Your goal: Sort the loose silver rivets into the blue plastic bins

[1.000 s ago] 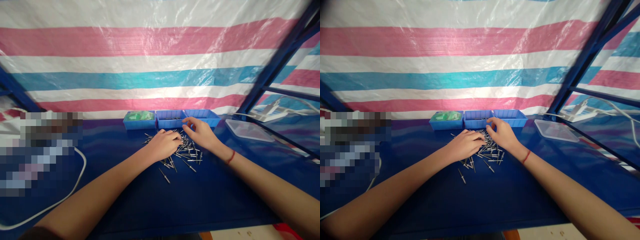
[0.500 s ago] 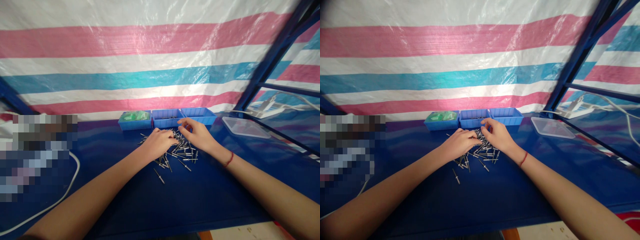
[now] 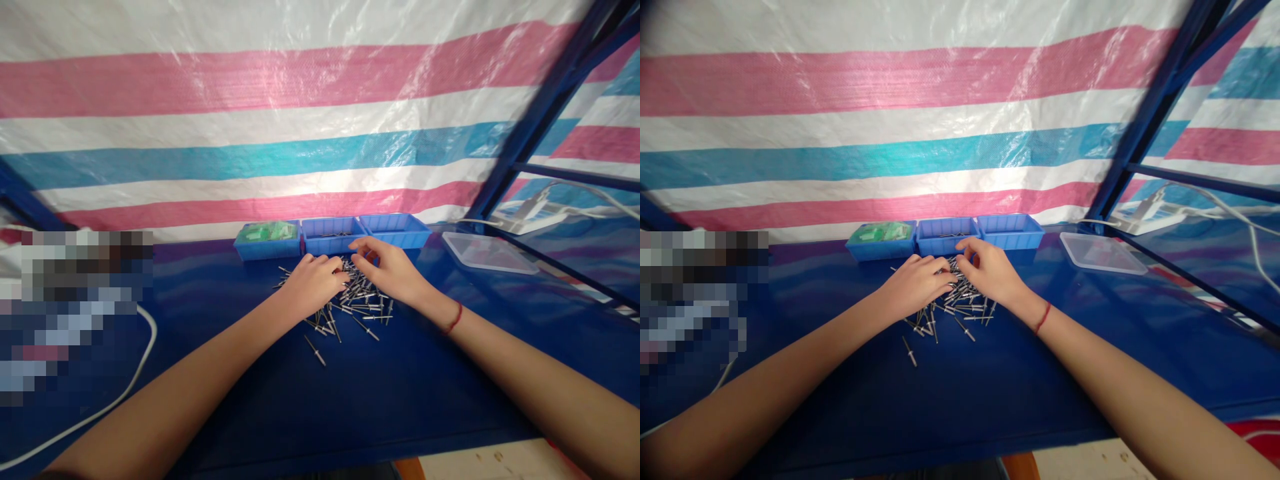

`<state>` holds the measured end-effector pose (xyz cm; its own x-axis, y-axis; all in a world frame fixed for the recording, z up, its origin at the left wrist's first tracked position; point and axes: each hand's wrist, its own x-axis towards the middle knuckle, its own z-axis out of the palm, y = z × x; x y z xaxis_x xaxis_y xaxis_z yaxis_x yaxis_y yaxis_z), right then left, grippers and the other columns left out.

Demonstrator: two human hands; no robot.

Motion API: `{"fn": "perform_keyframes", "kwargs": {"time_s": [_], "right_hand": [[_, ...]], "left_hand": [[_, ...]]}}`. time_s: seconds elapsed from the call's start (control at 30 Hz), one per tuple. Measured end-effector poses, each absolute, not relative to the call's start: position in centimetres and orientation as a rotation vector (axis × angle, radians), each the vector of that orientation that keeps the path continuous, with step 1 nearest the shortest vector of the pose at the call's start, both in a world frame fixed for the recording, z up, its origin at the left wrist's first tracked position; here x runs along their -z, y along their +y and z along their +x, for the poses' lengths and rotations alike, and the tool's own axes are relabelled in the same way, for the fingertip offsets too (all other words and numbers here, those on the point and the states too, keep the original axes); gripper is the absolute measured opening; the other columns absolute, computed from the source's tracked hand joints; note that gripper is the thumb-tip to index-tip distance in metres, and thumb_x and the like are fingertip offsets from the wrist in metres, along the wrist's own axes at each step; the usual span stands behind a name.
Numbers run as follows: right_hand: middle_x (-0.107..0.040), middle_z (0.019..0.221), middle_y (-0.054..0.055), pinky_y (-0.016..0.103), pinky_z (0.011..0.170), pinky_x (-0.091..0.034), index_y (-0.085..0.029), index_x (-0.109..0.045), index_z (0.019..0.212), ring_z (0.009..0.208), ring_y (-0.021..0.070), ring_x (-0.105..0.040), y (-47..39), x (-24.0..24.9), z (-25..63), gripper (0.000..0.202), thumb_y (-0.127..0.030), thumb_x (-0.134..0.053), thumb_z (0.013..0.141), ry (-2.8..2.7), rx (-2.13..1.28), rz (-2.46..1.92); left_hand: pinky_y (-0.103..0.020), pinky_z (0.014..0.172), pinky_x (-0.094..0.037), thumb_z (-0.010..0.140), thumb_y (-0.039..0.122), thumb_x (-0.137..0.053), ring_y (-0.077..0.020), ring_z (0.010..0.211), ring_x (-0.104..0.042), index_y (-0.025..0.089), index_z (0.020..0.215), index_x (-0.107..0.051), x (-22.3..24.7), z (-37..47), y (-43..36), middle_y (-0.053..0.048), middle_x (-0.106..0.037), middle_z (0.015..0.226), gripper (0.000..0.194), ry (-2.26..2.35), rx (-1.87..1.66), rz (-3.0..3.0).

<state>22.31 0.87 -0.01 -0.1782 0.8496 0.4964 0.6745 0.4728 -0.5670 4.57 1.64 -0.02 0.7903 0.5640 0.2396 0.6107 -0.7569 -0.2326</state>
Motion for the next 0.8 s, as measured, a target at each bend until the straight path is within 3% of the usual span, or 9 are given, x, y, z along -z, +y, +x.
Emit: {"fn": "perform_keyframes", "kwargs": {"time_s": [0.33, 0.47, 0.67, 0.8], "right_hand": [[-0.061, 0.072, 0.003, 0.029, 0.061, -0.044, -0.014, -0.061, 0.097, 0.059, 0.0144, -0.055, 0.79, -0.08, 22.26, 0.024, -0.026, -0.049, 0.080, -1.941, -0.287, -1.266], [-0.061, 0.073, 0.002, 0.029, 0.061, -0.044, -0.014, -0.061, 0.098, 0.059, 0.0134, -0.054, 0.84, 0.02, 22.28, 0.024, -0.026, -0.049, 0.081, -1.952, -0.298, -1.263], [-0.060, 0.073, 0.002, 0.028, 0.060, -0.043, -0.013, -0.060, 0.099, 0.057, 0.0121, -0.052, 0.70, -0.07, 22.17, 0.025, -0.026, -0.048, 0.081, -1.964, -0.308, -1.265], [-0.061, 0.075, 0.002, 0.028, 0.060, -0.043, -0.013, -0.058, 0.103, 0.057, 0.0118, -0.052, 0.68, -0.07, 22.23, 0.027, -0.026, -0.049, 0.081, -1.957, -0.314, -1.270]], "left_hand": [[-0.031, 0.066, -0.033, 0.093, 0.017, -0.041, -0.0196, 0.089, -0.058, 0.018, 0.099, -0.060, 0.24, 4.16, 1.90, -0.004, -0.061, 0.096, 0.020, -0.879, 0.221, -2.691], [-0.030, 0.066, -0.032, 0.090, 0.013, -0.046, -0.0186, 0.086, -0.058, 0.026, 0.109, -0.058, 0.25, 4.07, 2.06, -0.002, -0.060, 0.092, 0.026, -0.880, 0.209, -2.681], [-0.032, 0.067, -0.029, 0.089, 0.019, -0.051, -0.0214, 0.093, -0.051, 0.024, 0.092, -0.065, -0.06, 4.12, 1.86, -0.004, -0.059, 0.100, 0.015, -0.853, 0.188, -2.625], [-0.032, 0.069, -0.027, 0.088, 0.018, -0.054, -0.0207, 0.096, -0.049, 0.025, 0.093, -0.066, -0.36, 4.13, 1.74, -0.002, -0.059, 0.105, 0.014, -0.793, 0.177, -2.653]]}}
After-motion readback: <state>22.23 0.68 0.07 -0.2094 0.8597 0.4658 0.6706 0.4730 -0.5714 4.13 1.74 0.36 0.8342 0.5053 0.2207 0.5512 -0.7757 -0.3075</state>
